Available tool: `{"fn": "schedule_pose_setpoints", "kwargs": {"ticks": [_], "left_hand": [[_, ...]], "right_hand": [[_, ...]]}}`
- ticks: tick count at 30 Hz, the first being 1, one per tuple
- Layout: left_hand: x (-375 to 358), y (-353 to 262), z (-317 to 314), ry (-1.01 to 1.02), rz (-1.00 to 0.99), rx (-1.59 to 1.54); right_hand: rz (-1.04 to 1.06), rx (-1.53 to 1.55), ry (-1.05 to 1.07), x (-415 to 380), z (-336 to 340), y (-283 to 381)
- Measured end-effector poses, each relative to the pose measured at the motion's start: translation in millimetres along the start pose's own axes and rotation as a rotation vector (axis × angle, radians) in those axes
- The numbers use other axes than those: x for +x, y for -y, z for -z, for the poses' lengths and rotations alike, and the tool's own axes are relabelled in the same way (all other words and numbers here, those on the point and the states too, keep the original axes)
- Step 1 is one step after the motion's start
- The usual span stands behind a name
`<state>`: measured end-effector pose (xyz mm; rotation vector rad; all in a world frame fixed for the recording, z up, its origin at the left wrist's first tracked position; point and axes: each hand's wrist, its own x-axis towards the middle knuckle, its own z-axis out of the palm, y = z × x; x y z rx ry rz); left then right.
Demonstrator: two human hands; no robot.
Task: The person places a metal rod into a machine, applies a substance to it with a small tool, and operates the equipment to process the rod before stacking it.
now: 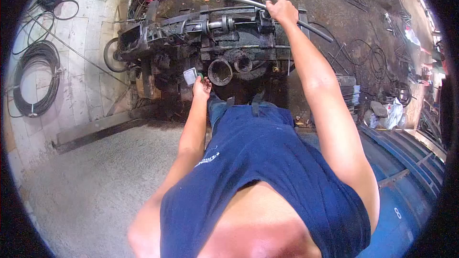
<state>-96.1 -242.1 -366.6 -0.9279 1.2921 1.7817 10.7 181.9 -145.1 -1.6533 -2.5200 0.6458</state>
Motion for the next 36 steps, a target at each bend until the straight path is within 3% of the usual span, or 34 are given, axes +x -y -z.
{"fn": "schedule_pose_setpoints", "kwargs": {"ticks": [36], "left_hand": [[-5.2,1.2,-4.7,-0.078,-0.013,0.006]], "right_hand": [[-0.015,0.003,0.027,4.5,2.4,-9.2]]}}
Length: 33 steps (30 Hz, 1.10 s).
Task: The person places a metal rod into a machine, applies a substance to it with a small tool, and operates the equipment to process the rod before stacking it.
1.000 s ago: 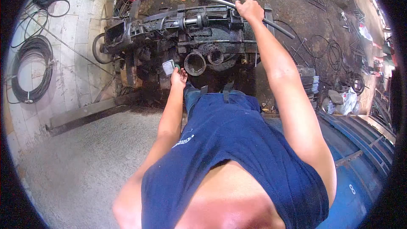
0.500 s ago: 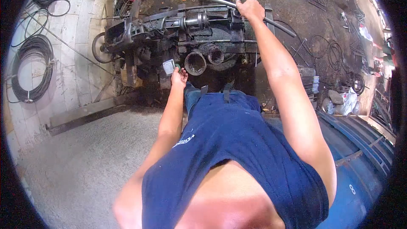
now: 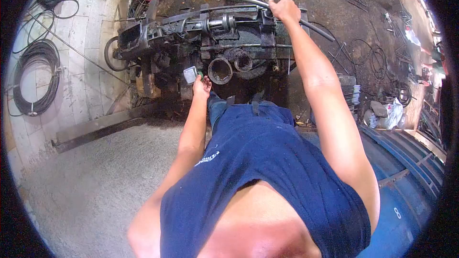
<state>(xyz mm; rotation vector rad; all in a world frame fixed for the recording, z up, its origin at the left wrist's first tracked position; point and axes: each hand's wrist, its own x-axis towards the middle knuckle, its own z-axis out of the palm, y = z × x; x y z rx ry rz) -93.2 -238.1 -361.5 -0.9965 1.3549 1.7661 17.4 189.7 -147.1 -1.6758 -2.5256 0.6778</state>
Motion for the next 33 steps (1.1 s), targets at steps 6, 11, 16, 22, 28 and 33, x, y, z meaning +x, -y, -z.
{"fn": "schedule_pose_setpoints", "kwargs": {"ticks": [6,11,16,22,28,33], "left_hand": [[4.5,-0.6,2.9,0.038,0.022,-0.017],[2.6,-0.8,1.7,0.029,-0.017,0.027],[9.9,-0.3,6.3,0.053,-0.002,0.016],[4.5,-1.9,1.9,0.037,0.004,0.026],[2.4,-1.7,2.2,0.024,-0.013,0.020],[14.7,0.3,6.8,0.032,-0.003,0.028]], "right_hand": [[-0.012,-0.017,-0.015,-0.7,-3.4,3.9],[-0.009,-0.019,0.002,1.5,-1.1,0.1],[-0.032,-0.012,-0.010,-0.6,-2.3,0.4],[-0.006,-0.017,-0.029,-1.6,0.5,1.3],[-0.010,-0.006,-0.037,-0.7,-3.3,-1.2],[0.006,-0.016,-0.012,-4.1,2.4,2.3]]}}
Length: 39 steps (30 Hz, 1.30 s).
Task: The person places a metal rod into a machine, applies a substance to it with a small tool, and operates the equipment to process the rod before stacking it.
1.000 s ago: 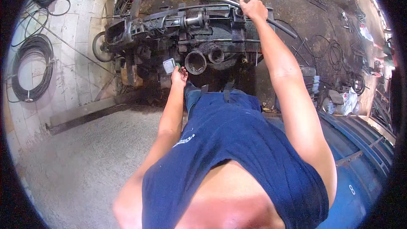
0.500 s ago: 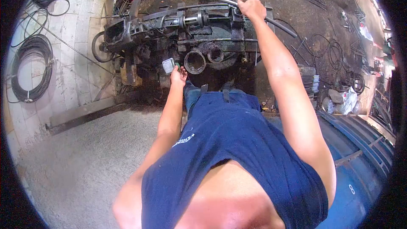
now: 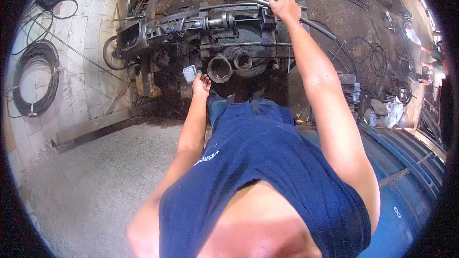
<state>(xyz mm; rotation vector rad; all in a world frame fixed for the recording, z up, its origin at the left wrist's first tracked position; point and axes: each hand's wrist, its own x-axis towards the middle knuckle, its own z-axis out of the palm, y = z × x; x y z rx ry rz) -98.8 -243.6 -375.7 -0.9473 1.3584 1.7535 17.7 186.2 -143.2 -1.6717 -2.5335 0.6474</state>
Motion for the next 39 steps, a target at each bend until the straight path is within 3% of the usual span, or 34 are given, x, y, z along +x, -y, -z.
{"fn": "schedule_pose_setpoints", "kwargs": {"ticks": [39], "left_hand": [[-7.6,-0.1,-1.9,0.013,-0.002,0.008]], "right_hand": [[-0.023,-0.012,-0.030,5.6,-0.2,-10.7]]}}
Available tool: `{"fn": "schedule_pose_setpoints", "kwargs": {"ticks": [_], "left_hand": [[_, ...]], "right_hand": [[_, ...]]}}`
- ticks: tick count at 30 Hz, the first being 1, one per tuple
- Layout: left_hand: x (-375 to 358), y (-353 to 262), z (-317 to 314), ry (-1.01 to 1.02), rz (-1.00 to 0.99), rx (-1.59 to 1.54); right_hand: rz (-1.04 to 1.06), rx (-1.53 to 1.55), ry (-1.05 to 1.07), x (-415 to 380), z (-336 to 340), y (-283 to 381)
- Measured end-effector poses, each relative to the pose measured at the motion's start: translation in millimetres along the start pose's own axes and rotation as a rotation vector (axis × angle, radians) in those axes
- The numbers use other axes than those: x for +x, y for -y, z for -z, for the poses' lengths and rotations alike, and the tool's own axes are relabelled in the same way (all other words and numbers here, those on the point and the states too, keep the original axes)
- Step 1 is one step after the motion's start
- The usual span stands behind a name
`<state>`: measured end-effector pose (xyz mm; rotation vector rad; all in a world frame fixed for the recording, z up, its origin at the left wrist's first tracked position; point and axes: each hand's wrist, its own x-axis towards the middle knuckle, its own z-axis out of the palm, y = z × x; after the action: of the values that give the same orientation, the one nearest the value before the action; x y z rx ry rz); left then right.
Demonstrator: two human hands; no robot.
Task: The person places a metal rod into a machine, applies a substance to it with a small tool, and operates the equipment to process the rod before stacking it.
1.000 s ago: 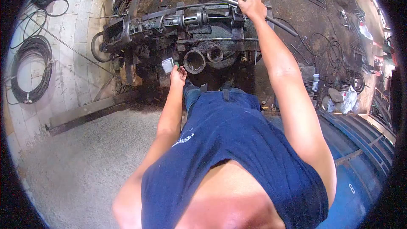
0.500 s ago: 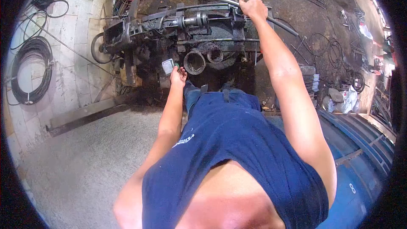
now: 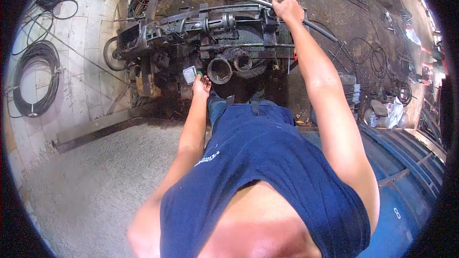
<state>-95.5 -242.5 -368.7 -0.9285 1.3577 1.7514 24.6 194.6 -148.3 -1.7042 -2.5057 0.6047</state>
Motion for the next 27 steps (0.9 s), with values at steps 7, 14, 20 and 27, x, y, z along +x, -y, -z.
{"fn": "schedule_pose_setpoints", "kwargs": {"ticks": [7,14,20,27], "left_hand": [[-2.2,-0.2,-1.1,0.015,-0.015,-0.015],[-16.4,-1.2,-8.7,-0.012,-0.055,0.005],[11.5,-0.8,4.6,0.017,0.020,-0.012],[-7.6,-0.3,-5.3,-0.024,-0.034,0.003]], "right_hand": [[0.013,-0.014,0.020,-3.4,2.6,6.6],[0.001,0.002,-0.002,2.7,-3.2,-2.9],[-0.004,-0.011,0.002,-1.9,0.6,3.3],[-0.010,-0.010,-0.003,-0.3,-0.7,0.4]]}}
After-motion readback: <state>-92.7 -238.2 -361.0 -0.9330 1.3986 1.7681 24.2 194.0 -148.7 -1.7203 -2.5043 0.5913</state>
